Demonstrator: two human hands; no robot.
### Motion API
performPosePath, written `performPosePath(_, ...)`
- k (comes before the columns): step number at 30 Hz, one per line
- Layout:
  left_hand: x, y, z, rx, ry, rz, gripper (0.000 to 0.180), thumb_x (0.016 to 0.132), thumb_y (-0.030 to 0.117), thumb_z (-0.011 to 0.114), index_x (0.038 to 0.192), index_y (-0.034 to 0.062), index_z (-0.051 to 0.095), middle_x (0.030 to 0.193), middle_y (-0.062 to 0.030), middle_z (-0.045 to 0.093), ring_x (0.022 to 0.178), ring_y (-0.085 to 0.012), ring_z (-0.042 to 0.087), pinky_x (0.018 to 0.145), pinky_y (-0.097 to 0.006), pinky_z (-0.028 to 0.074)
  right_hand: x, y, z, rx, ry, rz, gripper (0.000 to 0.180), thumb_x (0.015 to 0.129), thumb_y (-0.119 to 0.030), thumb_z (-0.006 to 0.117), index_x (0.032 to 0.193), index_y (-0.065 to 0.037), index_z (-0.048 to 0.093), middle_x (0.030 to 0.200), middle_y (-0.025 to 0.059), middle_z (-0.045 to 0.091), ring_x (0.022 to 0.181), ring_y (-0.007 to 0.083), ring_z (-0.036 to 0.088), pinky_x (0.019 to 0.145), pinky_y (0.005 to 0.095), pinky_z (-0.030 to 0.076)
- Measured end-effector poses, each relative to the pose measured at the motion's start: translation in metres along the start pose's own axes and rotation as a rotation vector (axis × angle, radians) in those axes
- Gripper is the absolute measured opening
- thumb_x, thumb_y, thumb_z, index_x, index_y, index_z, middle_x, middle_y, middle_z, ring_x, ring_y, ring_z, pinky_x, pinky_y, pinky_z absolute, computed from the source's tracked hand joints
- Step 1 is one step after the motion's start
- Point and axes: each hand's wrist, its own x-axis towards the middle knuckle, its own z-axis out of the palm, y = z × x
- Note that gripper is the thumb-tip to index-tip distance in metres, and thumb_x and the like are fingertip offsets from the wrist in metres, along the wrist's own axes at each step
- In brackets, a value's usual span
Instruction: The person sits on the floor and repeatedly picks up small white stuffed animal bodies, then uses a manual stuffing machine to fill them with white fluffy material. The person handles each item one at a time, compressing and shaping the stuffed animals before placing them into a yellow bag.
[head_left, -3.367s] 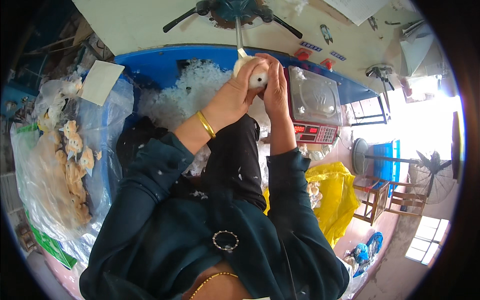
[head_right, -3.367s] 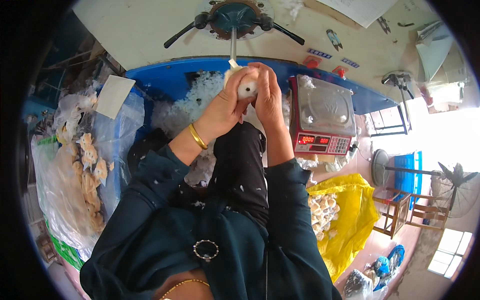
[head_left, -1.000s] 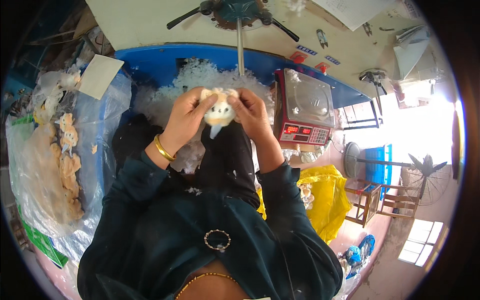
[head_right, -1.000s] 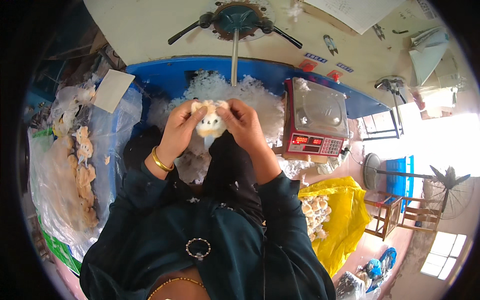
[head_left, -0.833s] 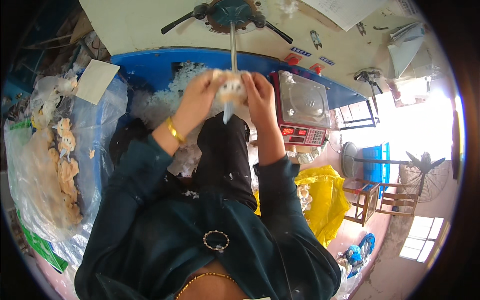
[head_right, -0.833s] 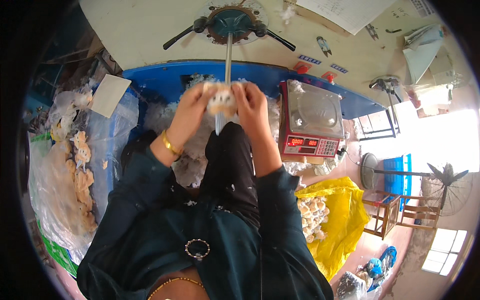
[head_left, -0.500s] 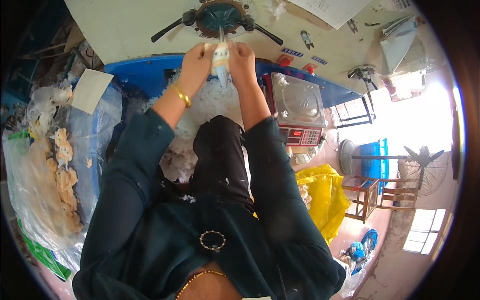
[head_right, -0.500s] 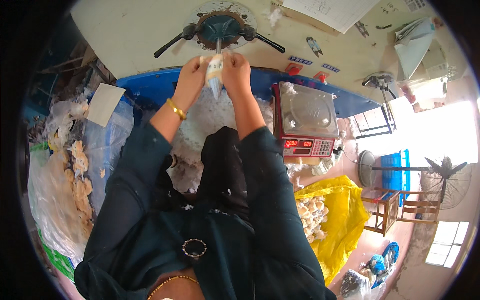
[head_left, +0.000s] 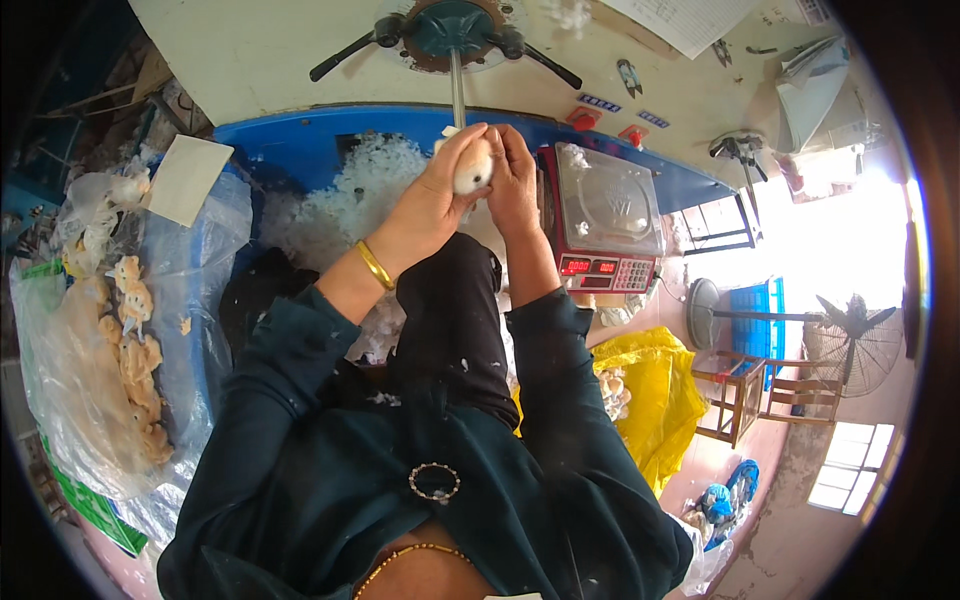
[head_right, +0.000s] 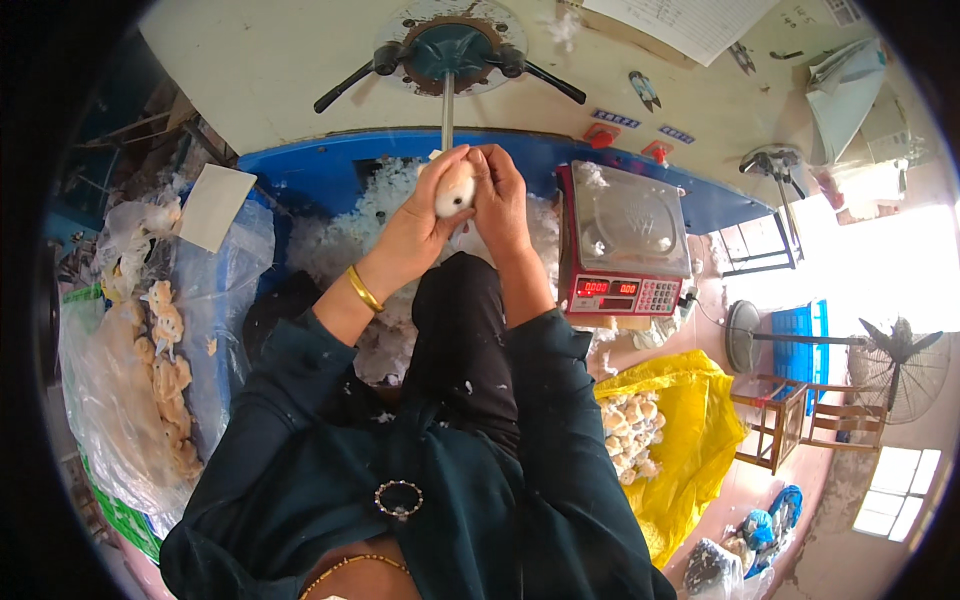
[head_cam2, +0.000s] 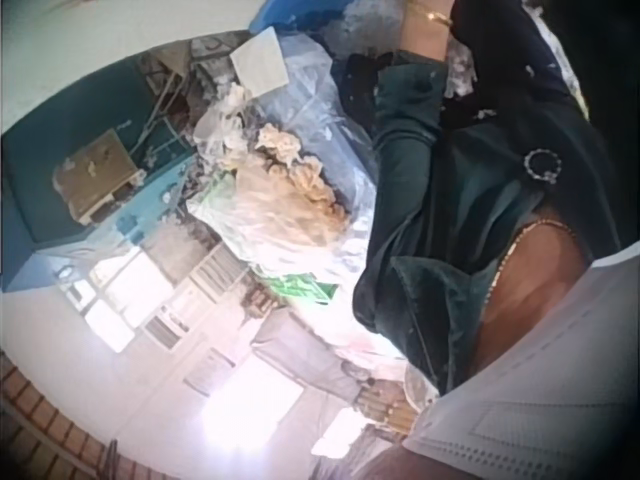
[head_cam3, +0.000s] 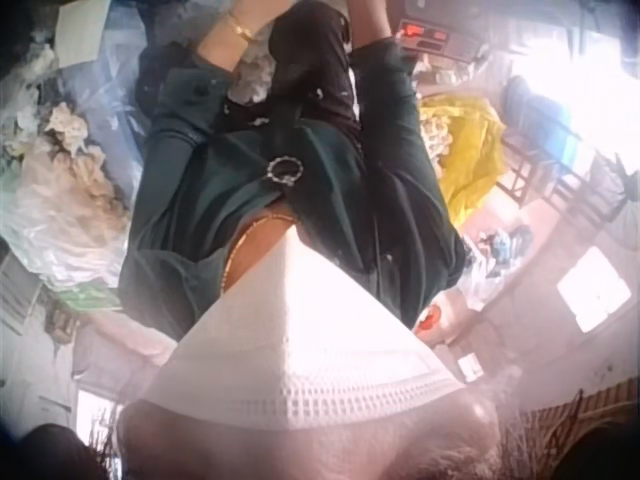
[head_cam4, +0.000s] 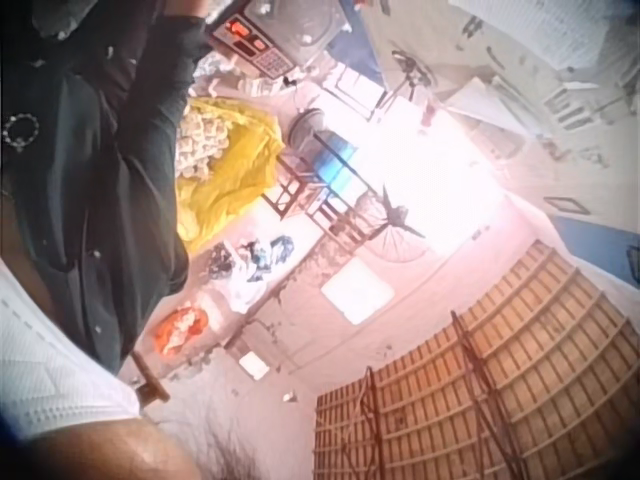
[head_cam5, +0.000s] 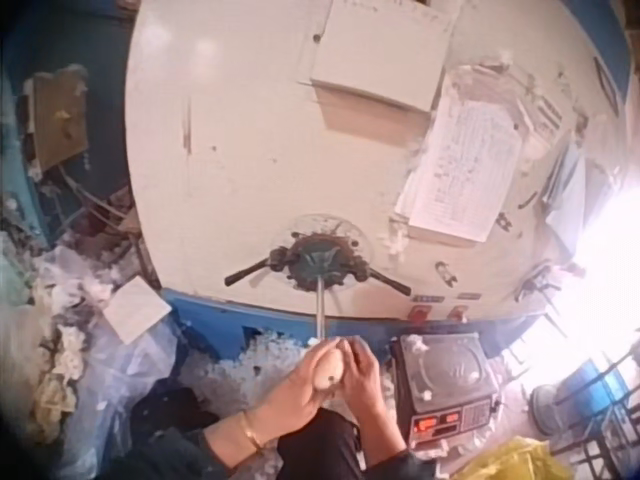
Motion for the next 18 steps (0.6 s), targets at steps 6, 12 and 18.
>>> performPosePath(6, -0.01, 0.005, -0.034, -0.383, -0.082, -0.235, 0.071, 0.091, 0.002, 0.057, 0.149, 0.0165, 0.018, 0.117, -0.0122, 0.052, 0.066, -0.0142, 0.059, 0.057, -0.024, 0.054, -0.016, -0.017, 0.036, -0.124, 0.133, -0.068, 0.034, 0.102, -0.034, 0.046, 0.107, 0.0, 0.048, 0.095, 0.0082, 0.055, 0.085, 0.0134, 0.05, 0.075, 0.0281, 0.044)
performPosePath(12, -0.001, 0.028, -0.014, -0.198, -0.154, -0.308, 0.062, 0.094, 0.006, 0.055, 0.146, 0.0145, 0.021, 0.089, -0.0076, 0.056, 0.059, -0.0124, 0.055, 0.052, -0.025, 0.049, -0.006, -0.006, 0.006, 0.037, 0.111, 0.104, 0.05, 0.1, -0.049, 0.043, 0.111, -0.001, 0.054, 0.098, 0.0083, 0.059, 0.085, 0.0145, 0.055, 0.074, 0.0275, 0.047)
performPosePath(18, 0.001, 0.016, -0.003, -0.203, -0.1, -0.299, 0.06, 0.091, 0.008, 0.058, 0.143, 0.0122, 0.028, 0.103, -0.0105, 0.058, 0.064, -0.014, 0.058, 0.057, -0.027, 0.05, -0.022, -0.032, -0.01, -0.351, -0.098, 0.023, 0.052, 0.092, -0.038, 0.06, 0.126, -0.002, 0.046, 0.107, 0.0175, 0.059, 0.095, 0.0285, 0.062, 0.076, 0.0377, 0.052)
